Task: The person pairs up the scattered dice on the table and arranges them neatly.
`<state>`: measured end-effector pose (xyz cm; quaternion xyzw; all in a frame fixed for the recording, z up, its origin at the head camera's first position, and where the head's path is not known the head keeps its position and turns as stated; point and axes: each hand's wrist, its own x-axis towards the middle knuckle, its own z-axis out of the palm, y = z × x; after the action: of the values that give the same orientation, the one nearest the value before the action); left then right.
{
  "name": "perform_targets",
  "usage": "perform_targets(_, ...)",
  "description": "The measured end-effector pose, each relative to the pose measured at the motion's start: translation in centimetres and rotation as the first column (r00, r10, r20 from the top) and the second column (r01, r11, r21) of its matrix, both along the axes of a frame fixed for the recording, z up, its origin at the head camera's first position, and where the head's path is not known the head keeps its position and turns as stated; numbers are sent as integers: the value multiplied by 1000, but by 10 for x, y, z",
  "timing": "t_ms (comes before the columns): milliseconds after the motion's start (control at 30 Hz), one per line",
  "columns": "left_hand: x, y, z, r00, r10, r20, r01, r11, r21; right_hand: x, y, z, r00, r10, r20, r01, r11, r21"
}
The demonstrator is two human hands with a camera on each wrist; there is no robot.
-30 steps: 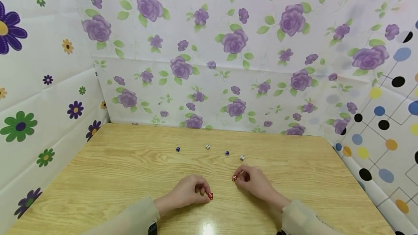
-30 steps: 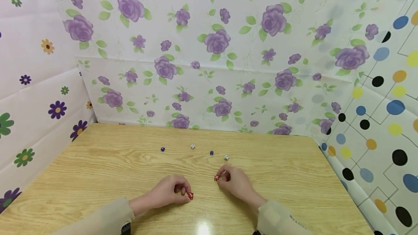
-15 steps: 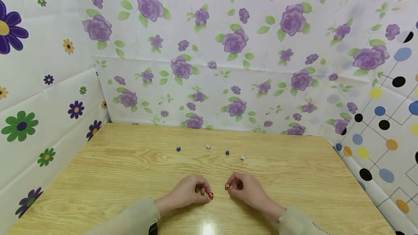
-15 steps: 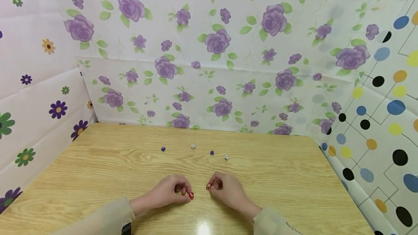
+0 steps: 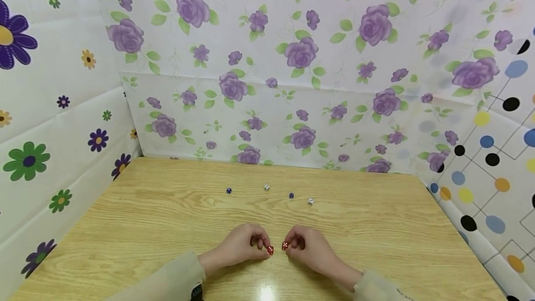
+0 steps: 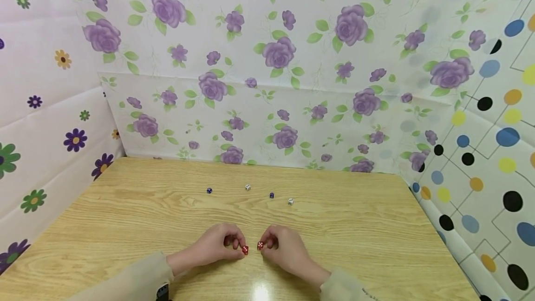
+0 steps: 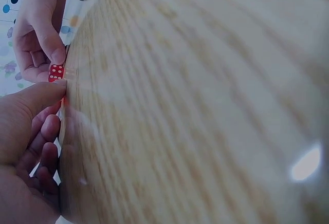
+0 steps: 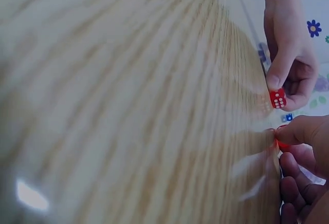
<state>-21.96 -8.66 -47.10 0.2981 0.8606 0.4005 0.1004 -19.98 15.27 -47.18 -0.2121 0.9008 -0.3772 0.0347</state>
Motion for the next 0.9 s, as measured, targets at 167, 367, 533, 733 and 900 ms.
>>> perform_targets(167, 0, 0, -1, 1000, -4, -3, 4, 1000, 2, 3, -4, -1, 1000, 1, 2, -1, 1000, -9)
perform_targets(367, 0, 0, -2, 1000, -14, -26, 14, 1000, 3, 6, -8, -1, 1000, 2, -5, -2, 1000, -2)
perform_targets(533, 0, 1, -2, 999, -20, -46, 21, 1000, 4, 8, -10, 0, 1000, -19, -7, 19, 1000, 8)
perform_targets(733, 0, 2, -2, 999, -17, -51, 17, 1000, 6, 9, -11, 1, 999, -26, -22, 26, 1000, 2)
perform_targets(900, 1, 2, -1, 998, -20, -62, 21, 1000, 16, 9, -12, 1, 999, -27, -27, 27, 1000, -2)
